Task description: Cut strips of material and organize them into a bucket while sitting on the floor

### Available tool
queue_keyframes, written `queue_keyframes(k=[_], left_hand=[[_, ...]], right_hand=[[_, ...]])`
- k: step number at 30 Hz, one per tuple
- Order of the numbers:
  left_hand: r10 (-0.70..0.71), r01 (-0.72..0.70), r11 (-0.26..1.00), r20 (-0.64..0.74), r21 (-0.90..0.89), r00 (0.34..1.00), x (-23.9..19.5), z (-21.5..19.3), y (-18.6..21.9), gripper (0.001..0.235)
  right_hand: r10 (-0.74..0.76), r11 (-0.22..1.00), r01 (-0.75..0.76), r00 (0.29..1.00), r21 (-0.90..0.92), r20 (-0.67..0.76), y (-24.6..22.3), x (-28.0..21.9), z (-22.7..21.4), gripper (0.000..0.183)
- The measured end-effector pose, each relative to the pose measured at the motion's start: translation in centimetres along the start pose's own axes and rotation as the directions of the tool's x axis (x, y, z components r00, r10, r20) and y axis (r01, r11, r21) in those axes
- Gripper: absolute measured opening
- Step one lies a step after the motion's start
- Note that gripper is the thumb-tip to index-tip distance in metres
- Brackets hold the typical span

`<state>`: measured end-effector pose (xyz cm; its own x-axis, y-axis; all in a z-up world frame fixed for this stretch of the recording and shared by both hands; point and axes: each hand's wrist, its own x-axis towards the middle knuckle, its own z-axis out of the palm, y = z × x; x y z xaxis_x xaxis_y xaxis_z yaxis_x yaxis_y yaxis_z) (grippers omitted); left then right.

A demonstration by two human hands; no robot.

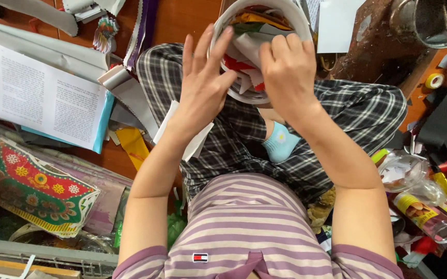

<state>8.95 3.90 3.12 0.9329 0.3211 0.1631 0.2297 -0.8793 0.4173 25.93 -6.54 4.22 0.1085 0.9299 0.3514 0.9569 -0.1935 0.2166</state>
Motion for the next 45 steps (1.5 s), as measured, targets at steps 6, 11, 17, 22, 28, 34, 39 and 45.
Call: queue_keyframes(k=[6, 11, 17, 22, 28, 34, 39, 45], left_hand=[[0.07, -0.085, 0.977, 0.085, 0.196, 0.994, 3.1, 4.8, -1.7, 0.025], [0.125, -0.145, 0.944, 0.085, 0.296, 0.989, 3.9, 7.9, -2.8, 0.012], [0.211, -0.202, 0.955, -0.016, 0.215, 0.977, 4.3, 7.9, -4.3, 0.012], [0.117, -0.103, 0.976, -0.065, 0.194, 0.991, 5.0, 8.6, -4.6, 0.024], [0.142, -0.072, 0.941, -0.193, 0.33, 0.971, 5.7, 8.8, -3.9, 0.011], [0.145, -0.067, 0.927, -0.188, 0.369, 0.971, 6.1, 8.2, -4.0, 0.006], [0.144, -0.054, 0.927, -0.219, 0.372, 0.965, 6.0, 8.4, -4.0, 0.009], [0.103, -0.051, 0.954, -0.162, 0.296, 0.981, 6.1, 6.9, -3.6, 0.009]], right_hand=[[0.157, 0.987, -0.158, 0.987, -0.032, -0.031, -0.5, -0.5, 3.6, 0.015], [0.181, 0.983, -0.182, 0.983, 0.033, 0.007, -0.2, -0.7, 2.9, 0.024], [-0.035, 0.619, -0.165, 0.971, 0.768, 0.237, 0.6, -1.2, -1.2, 0.018], [-0.265, 0.712, -0.171, 0.833, 0.682, 0.486, 1.2, -4.4, 1.9, 0.022], [-0.272, 0.75, -0.197, 0.779, 0.632, 0.565, 1.5, -4.4, 2.4, 0.023], [-0.189, 0.761, -0.329, 0.712, 0.559, 0.677, 0.2, -2.5, 3.1, 0.039], [-0.168, 0.687, -0.401, 0.724, 0.606, 0.669, 0.0, -1.5, 2.7, 0.05], [0.029, 0.951, -0.171, 0.878, 0.258, 0.477, -1.1, -4.5, 8.0, 0.011]])
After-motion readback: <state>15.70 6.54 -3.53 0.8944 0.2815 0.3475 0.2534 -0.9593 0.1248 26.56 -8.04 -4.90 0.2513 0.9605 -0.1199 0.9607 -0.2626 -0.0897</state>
